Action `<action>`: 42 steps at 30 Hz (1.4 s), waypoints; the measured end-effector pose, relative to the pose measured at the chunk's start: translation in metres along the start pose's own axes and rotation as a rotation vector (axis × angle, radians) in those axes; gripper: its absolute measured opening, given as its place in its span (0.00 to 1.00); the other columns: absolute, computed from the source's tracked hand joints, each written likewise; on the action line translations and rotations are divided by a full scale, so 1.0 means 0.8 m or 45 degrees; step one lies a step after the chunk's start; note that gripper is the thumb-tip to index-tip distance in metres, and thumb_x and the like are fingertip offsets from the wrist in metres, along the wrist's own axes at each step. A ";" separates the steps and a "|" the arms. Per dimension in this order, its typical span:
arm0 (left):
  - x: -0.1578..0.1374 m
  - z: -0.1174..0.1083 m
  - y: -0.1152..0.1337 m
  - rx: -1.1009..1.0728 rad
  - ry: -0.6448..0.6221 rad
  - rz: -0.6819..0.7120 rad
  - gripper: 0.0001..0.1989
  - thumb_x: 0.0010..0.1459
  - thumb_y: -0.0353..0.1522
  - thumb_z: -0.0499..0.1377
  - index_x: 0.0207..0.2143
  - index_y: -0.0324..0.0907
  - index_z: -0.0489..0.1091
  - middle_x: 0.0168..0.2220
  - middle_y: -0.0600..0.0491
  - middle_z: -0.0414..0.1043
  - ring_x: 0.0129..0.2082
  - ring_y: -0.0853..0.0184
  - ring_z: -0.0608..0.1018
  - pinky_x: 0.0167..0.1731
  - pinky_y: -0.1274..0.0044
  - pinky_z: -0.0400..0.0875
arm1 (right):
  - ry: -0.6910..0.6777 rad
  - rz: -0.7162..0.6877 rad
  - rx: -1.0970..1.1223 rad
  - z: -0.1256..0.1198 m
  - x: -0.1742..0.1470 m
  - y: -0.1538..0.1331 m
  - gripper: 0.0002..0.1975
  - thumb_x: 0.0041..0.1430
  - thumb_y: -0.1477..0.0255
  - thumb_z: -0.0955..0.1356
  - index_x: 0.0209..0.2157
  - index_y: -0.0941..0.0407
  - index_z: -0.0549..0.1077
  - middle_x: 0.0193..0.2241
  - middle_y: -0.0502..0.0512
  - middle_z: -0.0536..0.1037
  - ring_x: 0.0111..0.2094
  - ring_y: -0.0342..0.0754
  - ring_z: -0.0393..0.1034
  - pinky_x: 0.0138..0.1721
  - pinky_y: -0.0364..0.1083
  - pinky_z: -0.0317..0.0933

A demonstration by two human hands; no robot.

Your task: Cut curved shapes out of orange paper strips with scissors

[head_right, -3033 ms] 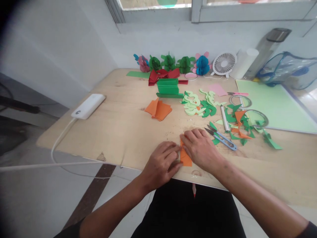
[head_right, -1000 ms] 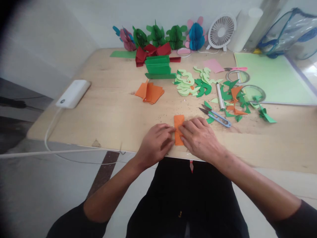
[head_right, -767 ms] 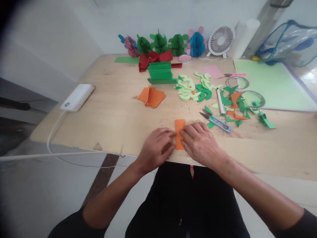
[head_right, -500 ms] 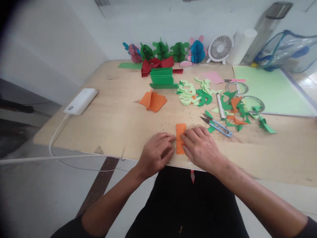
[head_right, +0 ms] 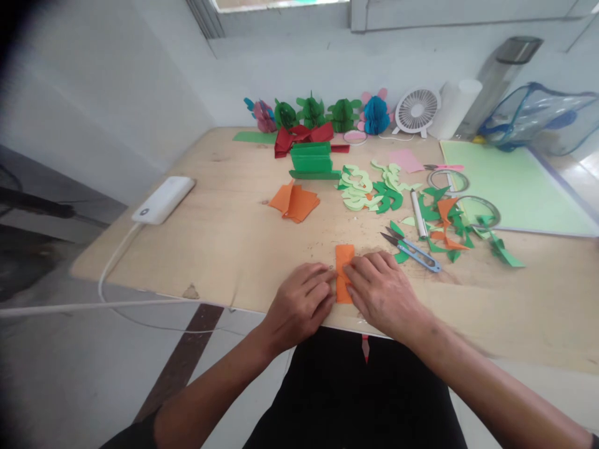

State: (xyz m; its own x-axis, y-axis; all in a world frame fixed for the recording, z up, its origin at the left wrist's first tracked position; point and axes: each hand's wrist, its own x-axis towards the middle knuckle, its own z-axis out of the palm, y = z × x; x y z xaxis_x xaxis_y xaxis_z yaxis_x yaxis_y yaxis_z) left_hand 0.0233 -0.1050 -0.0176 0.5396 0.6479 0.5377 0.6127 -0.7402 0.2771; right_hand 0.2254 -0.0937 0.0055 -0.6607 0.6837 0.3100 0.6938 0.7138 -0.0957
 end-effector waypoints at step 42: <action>0.014 -0.011 -0.003 -0.309 0.002 -0.316 0.05 0.58 0.28 0.53 0.30 0.42 0.68 0.36 0.50 0.77 0.41 0.63 0.76 0.44 0.70 0.71 | 0.059 0.022 -0.120 0.009 0.010 -0.006 0.11 0.65 0.75 0.62 0.40 0.60 0.75 0.34 0.60 0.76 0.39 0.53 0.64 0.41 0.51 0.53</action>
State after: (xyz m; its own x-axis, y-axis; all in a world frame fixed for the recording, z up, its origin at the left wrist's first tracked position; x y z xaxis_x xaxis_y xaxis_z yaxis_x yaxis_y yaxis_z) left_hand 0.0230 -0.0975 -0.0055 0.3899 0.8136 0.4314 0.5700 -0.5811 0.5809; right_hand 0.2148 -0.0904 0.0018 -0.6359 0.6866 0.3524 0.7304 0.6829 -0.0127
